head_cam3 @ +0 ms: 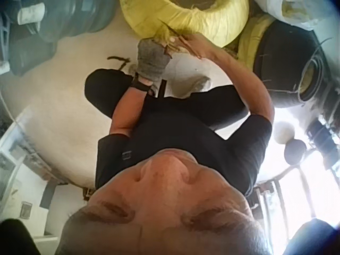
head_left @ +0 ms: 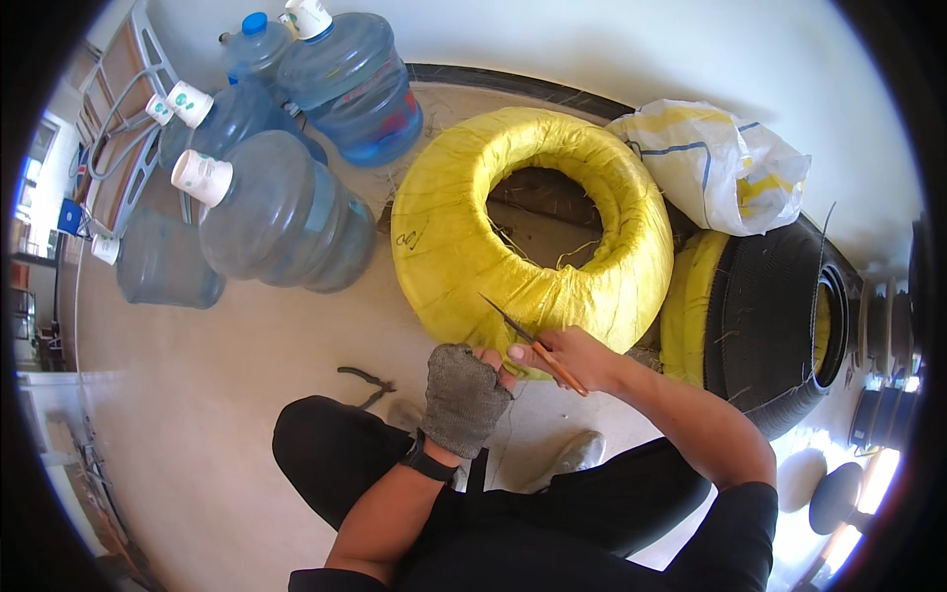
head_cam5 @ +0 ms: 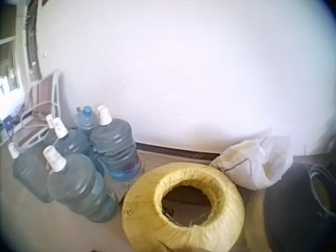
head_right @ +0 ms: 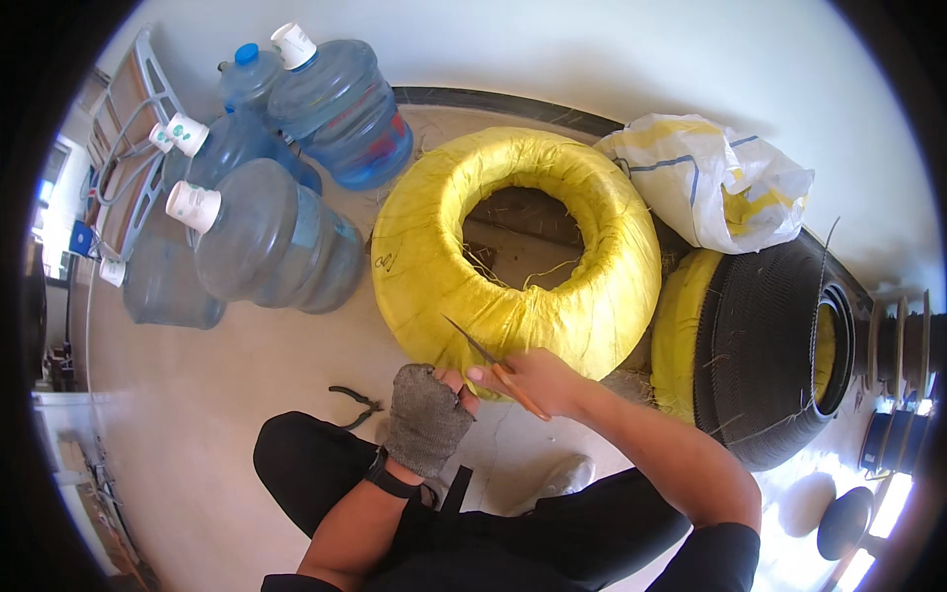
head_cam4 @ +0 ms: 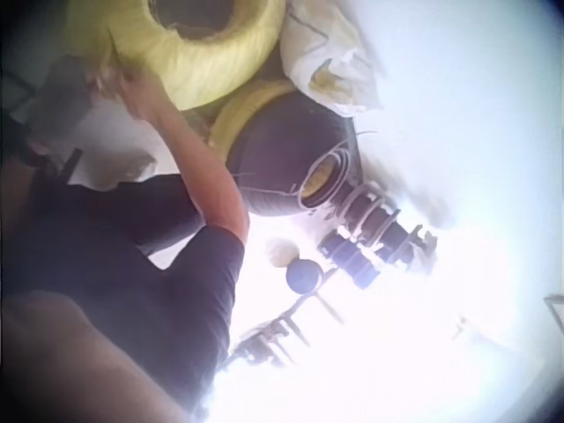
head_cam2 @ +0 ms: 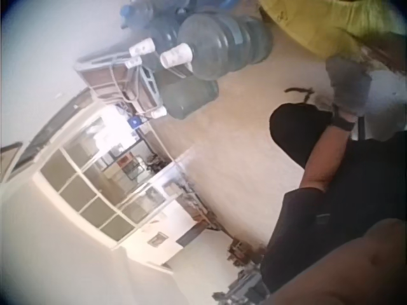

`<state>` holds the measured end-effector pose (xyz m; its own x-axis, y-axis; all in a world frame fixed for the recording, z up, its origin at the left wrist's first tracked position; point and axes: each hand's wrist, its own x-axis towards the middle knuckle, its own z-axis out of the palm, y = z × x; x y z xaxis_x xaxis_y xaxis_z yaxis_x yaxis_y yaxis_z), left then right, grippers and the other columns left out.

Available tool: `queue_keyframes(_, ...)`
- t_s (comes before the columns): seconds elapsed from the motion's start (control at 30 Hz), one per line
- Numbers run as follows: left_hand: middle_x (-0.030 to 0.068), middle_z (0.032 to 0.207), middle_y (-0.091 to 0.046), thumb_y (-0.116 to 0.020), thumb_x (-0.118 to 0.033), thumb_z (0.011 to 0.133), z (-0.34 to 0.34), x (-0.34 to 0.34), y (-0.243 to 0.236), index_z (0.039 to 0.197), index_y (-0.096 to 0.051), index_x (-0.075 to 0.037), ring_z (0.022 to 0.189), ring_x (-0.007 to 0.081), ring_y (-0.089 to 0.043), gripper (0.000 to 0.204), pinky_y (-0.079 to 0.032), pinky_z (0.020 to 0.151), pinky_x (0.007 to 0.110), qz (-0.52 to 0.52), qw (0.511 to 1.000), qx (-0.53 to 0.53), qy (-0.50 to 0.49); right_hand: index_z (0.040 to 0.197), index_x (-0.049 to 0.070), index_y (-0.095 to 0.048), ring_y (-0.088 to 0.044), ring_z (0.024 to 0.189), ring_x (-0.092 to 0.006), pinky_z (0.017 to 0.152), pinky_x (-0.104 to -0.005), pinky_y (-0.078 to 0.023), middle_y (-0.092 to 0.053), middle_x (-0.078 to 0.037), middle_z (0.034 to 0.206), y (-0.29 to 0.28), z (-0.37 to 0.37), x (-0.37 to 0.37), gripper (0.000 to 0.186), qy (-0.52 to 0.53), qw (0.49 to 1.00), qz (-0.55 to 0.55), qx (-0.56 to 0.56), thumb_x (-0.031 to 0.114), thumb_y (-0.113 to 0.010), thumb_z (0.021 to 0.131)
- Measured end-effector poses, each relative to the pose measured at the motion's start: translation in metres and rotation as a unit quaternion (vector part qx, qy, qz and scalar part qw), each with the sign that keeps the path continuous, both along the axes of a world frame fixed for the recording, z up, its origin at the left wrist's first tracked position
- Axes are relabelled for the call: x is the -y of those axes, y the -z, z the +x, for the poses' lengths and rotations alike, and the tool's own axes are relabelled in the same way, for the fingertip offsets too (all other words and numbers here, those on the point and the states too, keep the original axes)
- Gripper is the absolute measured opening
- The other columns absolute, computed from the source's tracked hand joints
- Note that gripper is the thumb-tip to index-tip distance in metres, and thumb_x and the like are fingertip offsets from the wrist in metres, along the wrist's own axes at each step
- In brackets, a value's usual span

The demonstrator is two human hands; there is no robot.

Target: The person uses scissors to cut a yellow fabric covering wrapped around a circular object. The person then pulls away the cut fabric pieces by hand, revealing a gray mesh layer underneath.

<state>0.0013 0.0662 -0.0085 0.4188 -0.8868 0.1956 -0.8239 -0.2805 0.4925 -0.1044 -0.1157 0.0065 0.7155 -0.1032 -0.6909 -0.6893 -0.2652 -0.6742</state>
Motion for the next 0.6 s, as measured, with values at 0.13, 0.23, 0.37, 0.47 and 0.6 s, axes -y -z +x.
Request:
queue_keyframes(0.13,0.0122,0.068,-0.056,-0.072,-0.014,0.073,0.004,-0.011,-0.002,0.076,-0.054,-0.006,0.067,0.0361,-0.058,0.019,-0.044,0.064,0.050,0.026,1.000,-0.016,-0.001,0.072,0.004,-0.060,-0.060,0.049,-0.0150,0.046,-0.0286,-0.046,-0.053,-0.003,0.053,0.001,0.007,-0.006,0.080,0.009,0.999,-0.027,0.018,0.083,-0.052,0.087)
queue_keyframes(0.23,0.0135,0.068,-0.056,-0.075,-0.016,0.073,0.007,-0.015,0.001,0.081,-0.055,-0.005,0.069,0.0376,-0.059,0.024,-0.045,0.065,0.051,0.038,0.997,0.000,-0.069,0.072,0.006,-0.059,-0.058,0.048,-0.0137,0.045,-0.0278,-0.045,-0.051,-0.002,0.054,-0.022,0.002,-0.005,0.079,0.045,0.998,0.031,-0.035,0.083,-0.051,0.086)
queue_keyframes(0.37,0.0151,0.069,-0.057,-0.077,-0.018,0.077,0.015,0.012,0.006,0.083,-0.056,-0.005,0.070,0.0385,-0.061,0.025,-0.047,0.066,0.050,-0.014,0.989,0.031,-0.141,0.071,0.008,-0.057,-0.053,0.047,-0.0123,0.045,-0.0267,-0.044,-0.049,-0.001,0.054,-0.028,0.004,-0.004,0.077,0.064,0.992,0.084,-0.063,0.084,-0.052,0.085)
queue_keyframes(0.47,0.0128,0.071,-0.060,-0.072,-0.026,0.081,0.031,0.020,0.011,0.083,-0.058,-0.007,0.070,0.0341,-0.062,0.024,-0.047,0.067,0.048,0.036,0.988,0.087,-0.121,0.075,0.007,-0.059,-0.054,0.049,-0.0126,0.045,-0.0269,-0.044,-0.051,-0.001,0.058,-0.029,0.004,-0.004,0.081,0.067,0.993,0.067,-0.076,0.087,-0.050,0.083)
queue_keyframes(0.6,0.0126,0.073,-0.068,-0.066,-0.030,0.084,0.038,0.015,0.015,0.079,-0.067,-0.008,0.070,0.0318,-0.067,0.023,-0.050,0.067,0.046,0.174,0.981,0.078,-0.029,0.088,0.005,-0.060,-0.059,0.065,-0.0139,0.051,-0.0284,-0.047,-0.056,-0.005,0.070,-0.020,-0.010,-0.007,0.090,0.040,0.994,0.081,-0.063,0.093,-0.042,0.081)
